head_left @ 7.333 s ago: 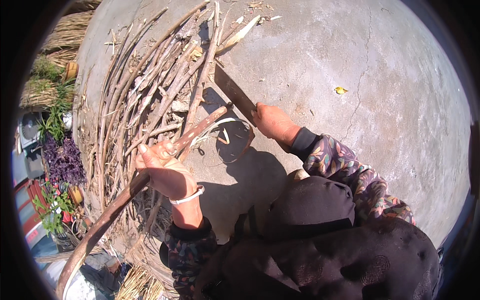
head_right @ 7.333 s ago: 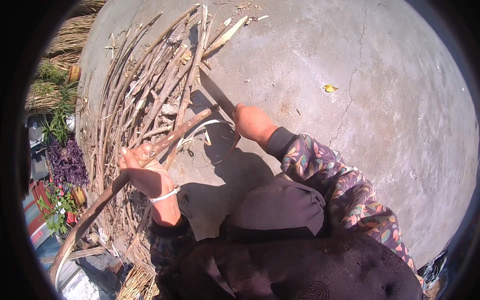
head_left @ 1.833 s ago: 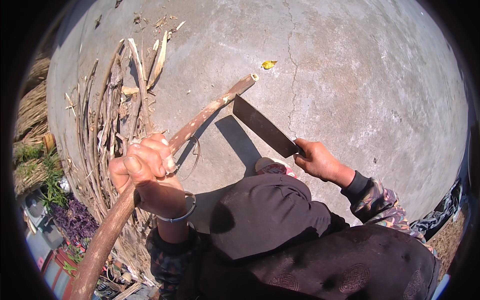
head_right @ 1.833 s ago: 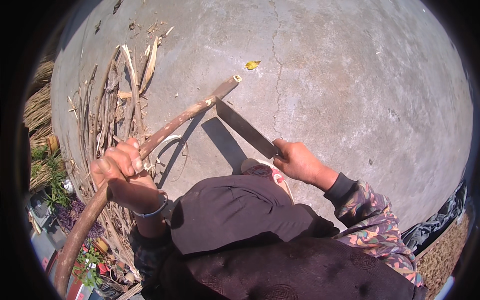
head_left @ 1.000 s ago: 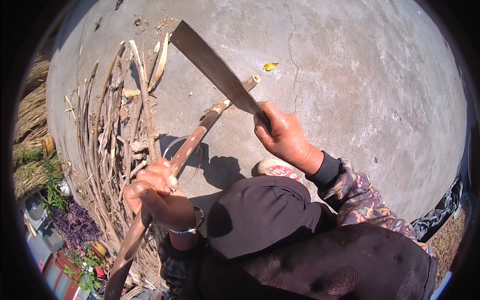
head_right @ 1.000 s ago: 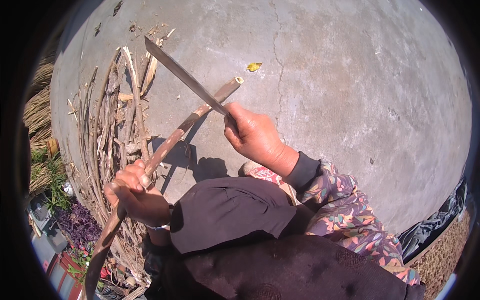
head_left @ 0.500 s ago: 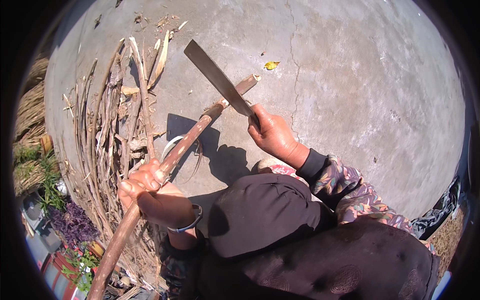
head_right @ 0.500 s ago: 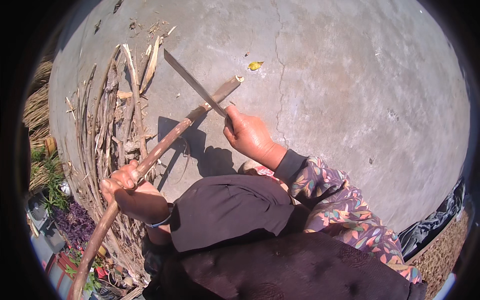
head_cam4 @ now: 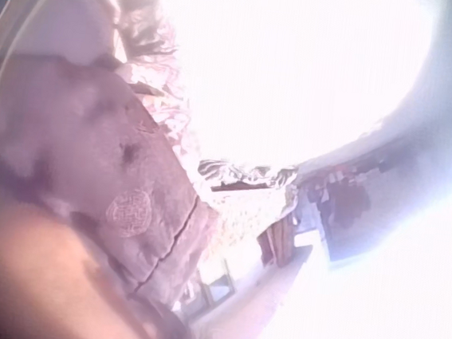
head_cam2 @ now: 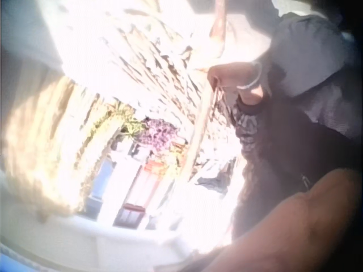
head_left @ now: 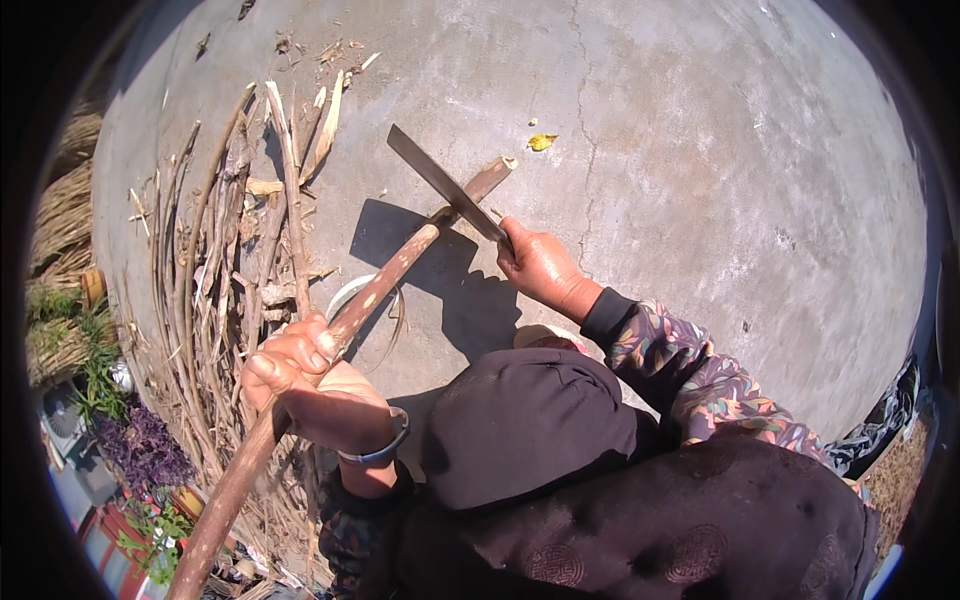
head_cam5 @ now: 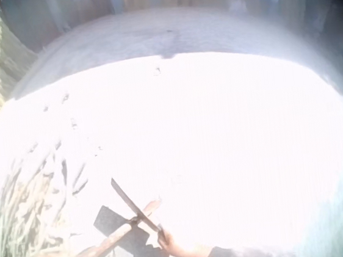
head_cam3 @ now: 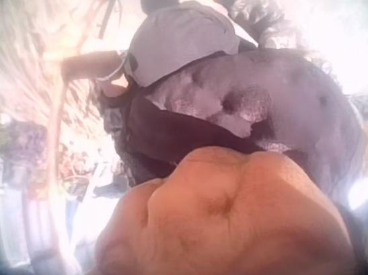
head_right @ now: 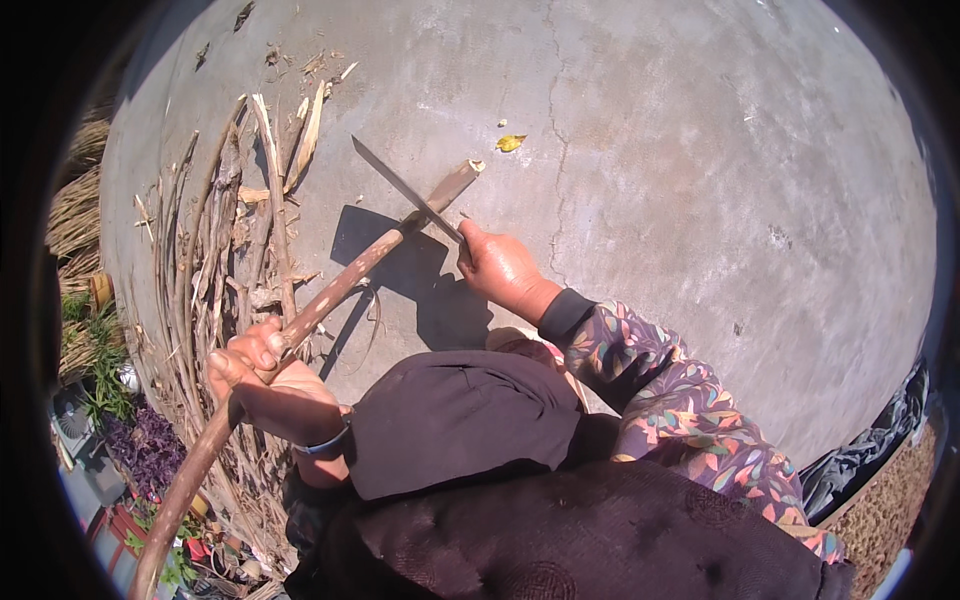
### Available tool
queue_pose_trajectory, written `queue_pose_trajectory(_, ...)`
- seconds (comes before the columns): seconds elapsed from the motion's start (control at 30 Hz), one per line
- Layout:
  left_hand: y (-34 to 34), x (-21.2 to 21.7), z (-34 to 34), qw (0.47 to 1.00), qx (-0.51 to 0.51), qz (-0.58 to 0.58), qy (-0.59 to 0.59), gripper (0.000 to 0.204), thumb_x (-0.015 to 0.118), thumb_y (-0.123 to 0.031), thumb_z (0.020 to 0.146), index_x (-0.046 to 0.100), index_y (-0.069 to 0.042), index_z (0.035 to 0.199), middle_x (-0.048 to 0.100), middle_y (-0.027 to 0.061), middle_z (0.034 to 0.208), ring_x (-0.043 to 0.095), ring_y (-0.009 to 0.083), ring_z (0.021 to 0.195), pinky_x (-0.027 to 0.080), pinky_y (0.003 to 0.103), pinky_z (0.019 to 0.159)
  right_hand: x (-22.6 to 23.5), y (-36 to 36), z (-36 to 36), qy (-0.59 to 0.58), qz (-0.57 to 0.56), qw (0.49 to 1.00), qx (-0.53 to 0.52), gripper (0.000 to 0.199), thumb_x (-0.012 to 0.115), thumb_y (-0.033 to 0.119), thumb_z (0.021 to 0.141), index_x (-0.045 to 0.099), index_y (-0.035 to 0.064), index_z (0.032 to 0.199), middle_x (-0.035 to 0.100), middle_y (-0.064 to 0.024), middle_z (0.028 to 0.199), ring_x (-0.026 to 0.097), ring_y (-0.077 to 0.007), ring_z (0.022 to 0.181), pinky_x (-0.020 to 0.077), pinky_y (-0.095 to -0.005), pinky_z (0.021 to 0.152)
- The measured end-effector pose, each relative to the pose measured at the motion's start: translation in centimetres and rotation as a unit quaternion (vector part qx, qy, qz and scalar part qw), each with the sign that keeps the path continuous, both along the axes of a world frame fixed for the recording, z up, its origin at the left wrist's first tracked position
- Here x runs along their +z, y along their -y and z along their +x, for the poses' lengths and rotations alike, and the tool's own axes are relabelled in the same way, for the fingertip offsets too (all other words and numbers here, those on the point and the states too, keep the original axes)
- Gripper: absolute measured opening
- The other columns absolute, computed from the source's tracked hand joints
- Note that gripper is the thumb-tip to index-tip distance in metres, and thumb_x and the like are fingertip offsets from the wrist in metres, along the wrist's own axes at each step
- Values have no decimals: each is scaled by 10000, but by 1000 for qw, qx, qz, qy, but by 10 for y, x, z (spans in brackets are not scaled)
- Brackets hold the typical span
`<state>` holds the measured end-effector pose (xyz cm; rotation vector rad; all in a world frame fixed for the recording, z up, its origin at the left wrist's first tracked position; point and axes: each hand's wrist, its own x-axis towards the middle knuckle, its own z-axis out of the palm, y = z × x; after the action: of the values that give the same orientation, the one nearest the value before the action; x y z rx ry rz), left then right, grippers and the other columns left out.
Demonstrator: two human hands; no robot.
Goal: The person uses a large knife to cut thin sticks into smaller pieces on a concrete surface. They hold the sticks with one hand and repeatedly strike them with the knife, creating a pile of cut pieces.
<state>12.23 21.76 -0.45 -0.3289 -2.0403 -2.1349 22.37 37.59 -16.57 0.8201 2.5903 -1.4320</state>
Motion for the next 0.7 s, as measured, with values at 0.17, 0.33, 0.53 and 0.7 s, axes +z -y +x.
queue_pose_trajectory(0.17, -9, 6, -5, 999, -24, 26, 4, 359, 497, -324, 1038, 408, -88, 784, 385, 16, 681, 432, 153, 667, 439, 395, 782, -23, -1, 4, -36, -16, 999, -16, 238, 598, 145, 852, 461, 50, 1023, 634, -238, 756, 622, -464, 743, 483, -547, 649)
queue_pose_trajectory(0.33, -9, 12, -13, 997, -53, 46, 13, 371, 490, -339, 1038, 386, -117, 760, 361, -3, 668, 416, 144, 659, 455, 420, 844, -22, -8, 4, -36, -95, 993, -62, 226, 592, 158, 876, 493, 24, 1029, 637, -249, 764, 623, -469, 770, 487, -529, 676)
queue_pose_trajectory(0.53, -14, 6, -15, 994, -105, 9, 5, 417, 452, -360, 1048, 367, -129, 712, 377, -4, 646, 418, 151, 642, 457, 441, 849, -19, -14, 3, -16, -149, 984, -92, 264, 590, 167, 887, 542, 11, 1094, 648, -264, 810, 640, -457, 820, 503, -493, 714)
queue_pose_trajectory(0.7, -10, 6, -18, 993, -115, 31, -1, 404, 433, -349, 1054, 346, -130, 727, 354, 1, 613, 397, 146, 607, 450, 431, 809, -19, -14, 3, -3, -166, 981, -98, 270, 587, 168, 886, 548, 11, 1103, 652, -265, 825, 643, -455, 827, 507, -489, 720)
